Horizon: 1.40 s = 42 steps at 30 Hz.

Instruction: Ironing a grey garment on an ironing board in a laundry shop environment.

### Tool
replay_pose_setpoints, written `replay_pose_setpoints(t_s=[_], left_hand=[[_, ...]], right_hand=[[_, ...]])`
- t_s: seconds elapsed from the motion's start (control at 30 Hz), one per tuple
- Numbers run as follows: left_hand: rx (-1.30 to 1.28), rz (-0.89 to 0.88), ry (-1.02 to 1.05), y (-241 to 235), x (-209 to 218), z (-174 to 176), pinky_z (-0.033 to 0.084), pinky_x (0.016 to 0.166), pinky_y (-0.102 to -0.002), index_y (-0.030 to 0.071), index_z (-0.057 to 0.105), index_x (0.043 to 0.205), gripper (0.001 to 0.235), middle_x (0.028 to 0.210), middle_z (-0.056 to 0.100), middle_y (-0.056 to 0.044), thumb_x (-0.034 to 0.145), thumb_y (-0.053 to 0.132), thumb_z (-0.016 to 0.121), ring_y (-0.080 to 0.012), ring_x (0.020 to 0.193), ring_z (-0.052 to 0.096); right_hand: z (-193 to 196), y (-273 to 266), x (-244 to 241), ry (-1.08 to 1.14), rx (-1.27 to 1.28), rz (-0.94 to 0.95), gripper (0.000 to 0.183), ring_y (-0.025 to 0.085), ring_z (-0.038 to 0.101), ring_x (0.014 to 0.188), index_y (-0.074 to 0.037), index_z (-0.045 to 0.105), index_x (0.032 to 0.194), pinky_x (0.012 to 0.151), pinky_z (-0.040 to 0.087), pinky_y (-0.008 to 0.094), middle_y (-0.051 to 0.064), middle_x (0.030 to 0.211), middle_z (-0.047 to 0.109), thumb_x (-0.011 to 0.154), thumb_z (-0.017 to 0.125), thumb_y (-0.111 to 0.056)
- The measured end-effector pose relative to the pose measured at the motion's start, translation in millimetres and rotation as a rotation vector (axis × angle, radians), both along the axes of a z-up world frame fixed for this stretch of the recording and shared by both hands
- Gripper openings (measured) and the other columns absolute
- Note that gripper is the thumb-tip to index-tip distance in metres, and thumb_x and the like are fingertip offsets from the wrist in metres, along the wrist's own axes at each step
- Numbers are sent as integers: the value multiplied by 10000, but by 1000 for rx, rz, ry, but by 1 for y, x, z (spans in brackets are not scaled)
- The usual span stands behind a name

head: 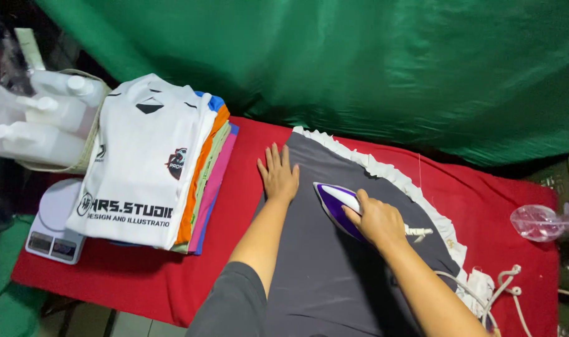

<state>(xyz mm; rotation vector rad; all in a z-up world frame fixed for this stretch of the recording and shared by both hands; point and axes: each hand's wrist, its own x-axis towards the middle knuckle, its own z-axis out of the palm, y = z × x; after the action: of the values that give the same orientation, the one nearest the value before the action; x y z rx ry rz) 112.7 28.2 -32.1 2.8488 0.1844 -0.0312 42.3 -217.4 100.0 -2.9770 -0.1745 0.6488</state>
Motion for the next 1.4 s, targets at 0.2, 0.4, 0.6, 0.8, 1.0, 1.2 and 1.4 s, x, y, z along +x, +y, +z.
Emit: replay_pose_setpoints(t_s=[0.2, 0.4, 0.6, 0.8, 1.0, 1.2, 1.4], left_hand=[[-138, 229, 48, 9, 81, -25, 292, 1096, -522, 180, 484, 1431, 750, 1355, 443, -39, 820, 497, 781, -269, 1272, 391], [-322, 333, 81, 19, 112, -51, 285, 1131, -504, 323, 572, 905, 202, 1072, 554, 128, 856, 437, 731, -188, 1179, 478], [-484, 286, -87, 32, 87, -35, 394, 1000, -444, 317, 580, 981, 142, 947, 659, 139, 894, 257, 675, -200, 1065, 583], [-633, 198, -345, 45, 67, -70, 450, 963, -497, 242, 571, 1024, 327, 1033, 664, 35, 818, -12, 581, -262, 1066, 606], [-356, 152, -253, 14, 40, 12, 453, 957, -478, 288, 552, 1013, 347, 1229, 556, 88, 835, -10, 560, -257, 1131, 532], [-191, -471, -92, -44, -6, 39, 207, 1194, -629, 111, 525, 1456, 502, 1615, 401, -198, 972, 224, 598, -406, 1506, 324], [97, -424, -9, -49, -1, 21, 69, 1207, -693, 218, 364, 1603, 777, 1713, 243, -111, 958, 633, 487, -362, 1580, 155]], right_hand=[[0, 26, 24, -54, 7, 13, 478, 426, 754, 900, -182, 507, 1185, 812, 592, 533, 163, 929, 748, 972, 475, -609], [-8, 49, 52, -97, -5, -65, 492, 420, 758, 888, -168, 501, 1247, 816, 596, 530, 156, 912, 739, 988, 456, -584], [-15, 77, 98, -145, 9, -80, 503, 407, 763, 870, -176, 531, 1223, 795, 600, 530, 135, 878, 739, 985, 461, -613], [-11, 97, 130, -144, 102, -48, 495, 435, 745, 966, -126, 544, 1282, 867, 573, 546, 203, 964, 751, 999, 506, -531], [19, 50, 65, -77, 122, -120, 421, 437, 754, 929, -120, 596, 1173, 838, 581, 541, 231, 929, 757, 965, 569, -485], [31, -46, -46, 37, 63, -176, 416, 417, 755, 928, -160, 564, 1188, 817, 591, 532, 192, 964, 763, 953, 538, -503], [21, -112, -64, -41, -100, -303, 424, 381, 770, 870, -168, 570, 1094, 804, 605, 508, 162, 936, 768, 974, 495, -568]])
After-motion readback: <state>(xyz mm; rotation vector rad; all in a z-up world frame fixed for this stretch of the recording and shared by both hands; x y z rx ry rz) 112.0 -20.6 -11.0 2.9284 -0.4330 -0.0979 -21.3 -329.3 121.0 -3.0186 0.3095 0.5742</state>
